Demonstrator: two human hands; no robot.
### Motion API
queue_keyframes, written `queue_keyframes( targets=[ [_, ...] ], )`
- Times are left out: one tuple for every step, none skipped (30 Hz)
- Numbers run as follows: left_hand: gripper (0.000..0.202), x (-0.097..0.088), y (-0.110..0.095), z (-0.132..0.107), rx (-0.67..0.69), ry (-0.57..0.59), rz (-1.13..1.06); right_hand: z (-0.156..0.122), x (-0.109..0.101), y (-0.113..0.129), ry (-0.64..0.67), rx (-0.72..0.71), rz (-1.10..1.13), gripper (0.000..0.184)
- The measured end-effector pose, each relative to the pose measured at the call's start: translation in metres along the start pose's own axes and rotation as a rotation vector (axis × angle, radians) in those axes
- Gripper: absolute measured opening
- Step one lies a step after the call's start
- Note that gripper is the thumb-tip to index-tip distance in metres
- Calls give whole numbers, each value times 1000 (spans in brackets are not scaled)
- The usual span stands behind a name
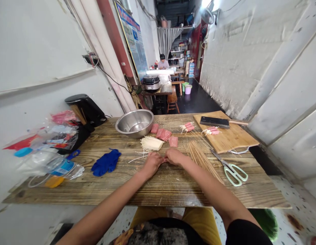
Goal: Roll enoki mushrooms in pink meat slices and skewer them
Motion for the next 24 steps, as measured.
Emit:
queue_keyframes(
  targets=[
    [31, 2, 2, 4, 2, 28, -4, -3, 0, 3, 2, 0, -48, 22],
    [30, 4, 5, 7, 5, 55, -10, -7, -1, 7, -3, -6, -100, 21],
    [30, 5, 6, 10, 10, 81, -21, -10, -1, 11, -14, -14, -146, 21],
    [29, 6, 7, 13, 17, 102, -38, -12, -2, 14, -29, -21, -180, 20],
    [29, 7, 6, 14, 25, 117, -62, -13, -1, 16, -37, -29, -202, 21],
    [29, 7, 5, 15, 33, 124, -86, -14, 0, 17, -35, -39, -213, 22],
    [29, 6, 4, 14, 35, 121, -100, -13, 2, 17, -29, -46, -217, 24],
    [29, 6, 4, 13, 25, 107, -98, -12, 5, 15, -22, -54, -211, 26],
    [28, 4, 4, 10, 2, 81, -80, -10, 6, 13, -13, -61, -194, 28],
    [28, 2, 5, 7, -24, 44, -52, -8, 8, 11, -7, -71, -166, 29],
    [27, 0, 5, 3, -49, -3, -20, -6, 8, 9, -5, -82, -129, 30],
    [26, -2, 4, -1, -58, -50, 4, -4, 8, 8, -7, -95, -86, 30],
    [25, -4, 1, -6, -49, -93, 19, -2, 7, 7, -11, -109, -45, 29],
    [25, -5, -2, -9, -30, -128, 28, -1, 6, 6, -11, -123, -12, 28],
    [26, -6, -5, -12, -7, -154, 31, 0, 6, 6, -4, -135, 6, 26],
    [27, -5, -7, -14, 12, -170, 33, 1, 6, 5, 9, -142, 12, 25],
    [28, -4, -8, -15, 27, -177, 32, 1, 6, 5, 26, -140, 7, 23],
    [29, -3, -7, -15, 35, -180, 27, 1, 6, 4, 42, -132, -3, 21],
    [29, -2, -6, -15, 41, -183, 18, 0, 6, 3, 52, -121, -12, 20],
    [29, -1, -5, -14, 44, -185, 8, 0, 6, 3, 57, -110, -19, 19],
    [30, 0, -4, -13, 48, -189, -4, -1, 5, 4, 55, -99, -22, 18],
    [30, 0, -3, -12, 52, -193, -18, -2, 5, 4, 48, -83, -27, 18],
    [31, 0, -3, -12, 56, -198, -32, -4, 4, 4, 37, -64, -33, 19],
    [32, 0, -3, -11, 57, -202, -41, -5, 4, 3, 24, -41, -40, 20]
  ],
)
Point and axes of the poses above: each hand's wrist, its own z-axis towards the middle knuckle, its own x-axis out of the palm, y = z × x, the point moved 9 cm from there along z, towards the middle knuckle, and after that the axes turned 12 degrees about -y, right-handed, at the moved point
